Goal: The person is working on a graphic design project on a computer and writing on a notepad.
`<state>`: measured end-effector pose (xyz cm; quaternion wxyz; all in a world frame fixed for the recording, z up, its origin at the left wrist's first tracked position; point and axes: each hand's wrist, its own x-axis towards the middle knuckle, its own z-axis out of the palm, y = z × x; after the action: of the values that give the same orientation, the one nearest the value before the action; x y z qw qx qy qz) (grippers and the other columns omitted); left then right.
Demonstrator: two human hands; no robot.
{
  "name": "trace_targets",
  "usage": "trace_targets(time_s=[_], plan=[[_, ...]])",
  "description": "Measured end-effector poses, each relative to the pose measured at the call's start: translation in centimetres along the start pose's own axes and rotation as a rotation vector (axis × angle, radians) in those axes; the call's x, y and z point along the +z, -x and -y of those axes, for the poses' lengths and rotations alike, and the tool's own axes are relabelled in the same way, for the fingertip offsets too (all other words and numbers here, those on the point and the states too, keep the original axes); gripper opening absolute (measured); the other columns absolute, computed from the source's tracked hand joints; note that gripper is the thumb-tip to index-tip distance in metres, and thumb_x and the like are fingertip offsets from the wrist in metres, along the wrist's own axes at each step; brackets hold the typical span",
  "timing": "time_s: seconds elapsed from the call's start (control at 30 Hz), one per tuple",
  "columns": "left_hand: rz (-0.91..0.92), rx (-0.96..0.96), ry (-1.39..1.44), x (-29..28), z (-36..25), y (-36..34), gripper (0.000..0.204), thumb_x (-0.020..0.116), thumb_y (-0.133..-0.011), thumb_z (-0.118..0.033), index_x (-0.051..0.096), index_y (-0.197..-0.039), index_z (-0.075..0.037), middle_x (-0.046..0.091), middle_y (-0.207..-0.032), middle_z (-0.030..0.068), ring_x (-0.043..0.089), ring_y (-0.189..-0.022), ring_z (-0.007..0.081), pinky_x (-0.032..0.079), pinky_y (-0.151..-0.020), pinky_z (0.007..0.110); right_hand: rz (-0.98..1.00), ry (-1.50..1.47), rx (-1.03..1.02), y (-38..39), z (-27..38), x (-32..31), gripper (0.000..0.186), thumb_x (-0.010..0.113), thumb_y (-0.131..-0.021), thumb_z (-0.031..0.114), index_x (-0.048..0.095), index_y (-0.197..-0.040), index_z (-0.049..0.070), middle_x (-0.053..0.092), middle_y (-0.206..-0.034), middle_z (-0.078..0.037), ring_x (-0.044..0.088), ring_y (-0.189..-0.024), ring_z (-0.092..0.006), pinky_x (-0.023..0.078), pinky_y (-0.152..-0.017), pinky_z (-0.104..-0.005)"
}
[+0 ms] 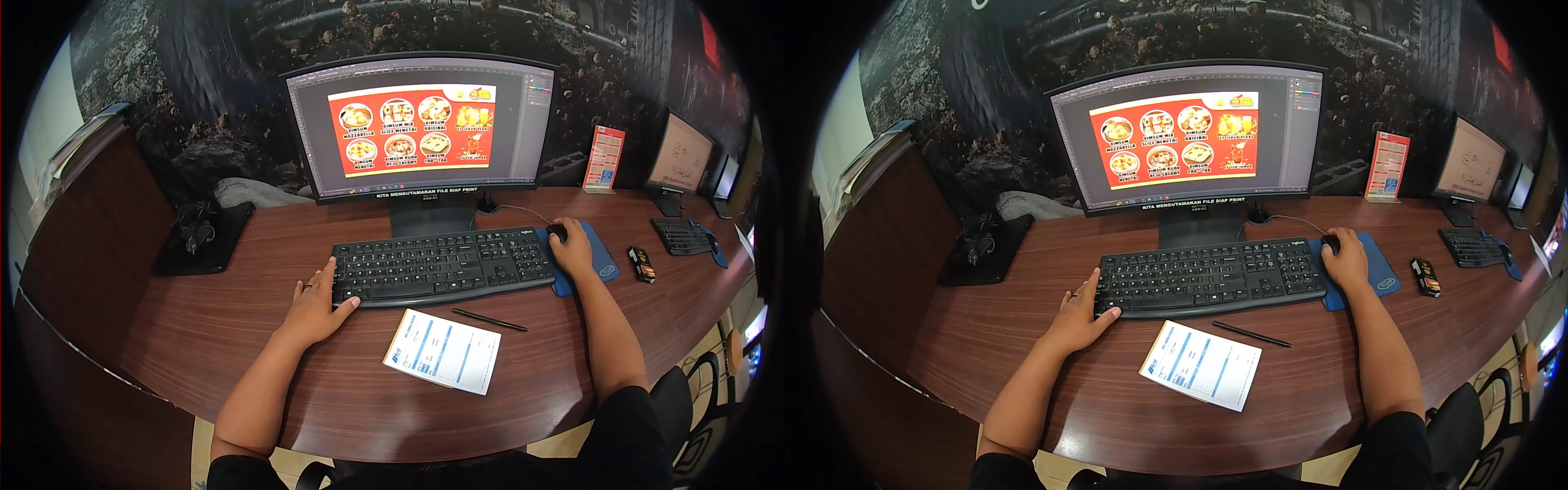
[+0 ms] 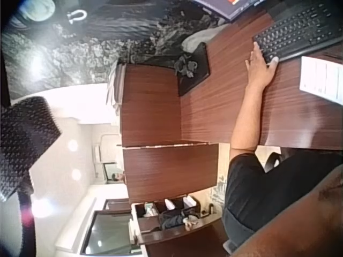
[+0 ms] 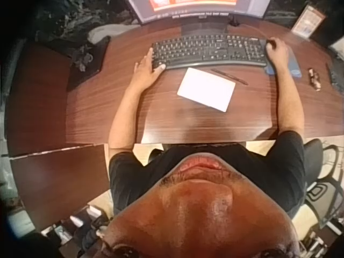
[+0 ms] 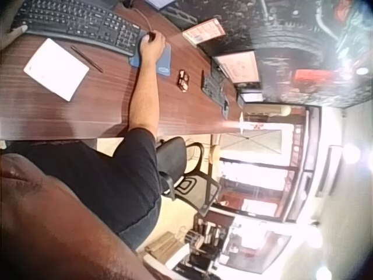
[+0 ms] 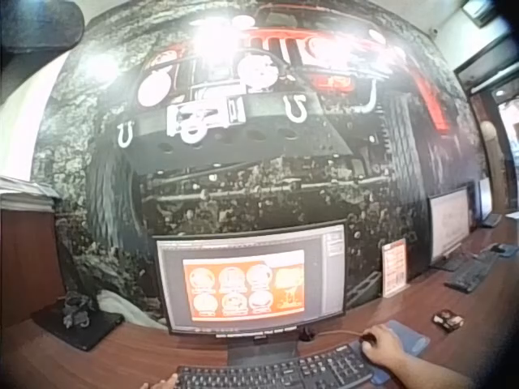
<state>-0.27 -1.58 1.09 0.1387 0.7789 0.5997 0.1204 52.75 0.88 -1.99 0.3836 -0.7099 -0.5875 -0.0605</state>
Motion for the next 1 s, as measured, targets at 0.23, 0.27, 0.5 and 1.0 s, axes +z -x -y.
trace_targets(time_s=[0.23,0.27,0.5,1.0], plan=[[-0.001,0.01,0.004,-0.18,-0.23,0.02,0.095,0.057,-0.099,-0.056,0.013,-0.165,-0.003,0.04,-0.158,0.0322,0.031,-0.154,0.0406,0.015,-0.125,0.059,0.001,-0.012,-0.005,-0.1,-0.79,0.24,0.04,0.07,-0.086,0.016,0.066,-0.125,0.011,0.065,-0.13,-0.012,0.061,-0.121,-0.0367,0.049,-0.104,-0.0452],[-0.001,0.011,0.003,-0.19,-0.25,0.02,0.095,0.057,-0.099,-0.056,0.013,-0.165,-0.003,0.04,-0.158,0.0322,0.031,-0.154,0.0406,0.015,-0.125,0.059,0.0,-0.013,-0.005,-0.06,-0.79,0.25,0.04,0.07,-0.086,0.016,0.066,-0.125,0.011,0.065,-0.13,-0.012,0.061,-0.121,-0.0367,0.049,-0.104,-0.0452],[0.001,0.001,-0.005,0.03,-0.07,0.06,0.096,0.057,-0.099,-0.056,0.013,-0.165,-0.002,0.041,-0.158,0.0324,0.031,-0.154,0.0406,0.015,-0.126,0.059,0.005,0.031,0.005,0.0,-0.36,0.1,0.034,0.07,-0.086,0.014,0.066,-0.12,0.009,0.066,-0.123,-0.014,0.063,-0.116,-0.0371,0.05,-0.098,-0.0435],[-0.023,0.0,-0.031,0.08,0.29,-0.01,0.097,0.058,-0.098,-0.056,0.013,-0.165,-0.002,0.04,-0.158,0.0322,0.033,-0.153,0.0409,0.016,-0.125,0.059,-0.046,-0.042,-0.03,-0.25,-0.33,0.5,0.032,0.071,-0.085,0.015,0.067,-0.116,0.008,0.066,-0.123,-0.013,0.063,-0.113,-0.0388,0.051,-0.097,-0.0474]])
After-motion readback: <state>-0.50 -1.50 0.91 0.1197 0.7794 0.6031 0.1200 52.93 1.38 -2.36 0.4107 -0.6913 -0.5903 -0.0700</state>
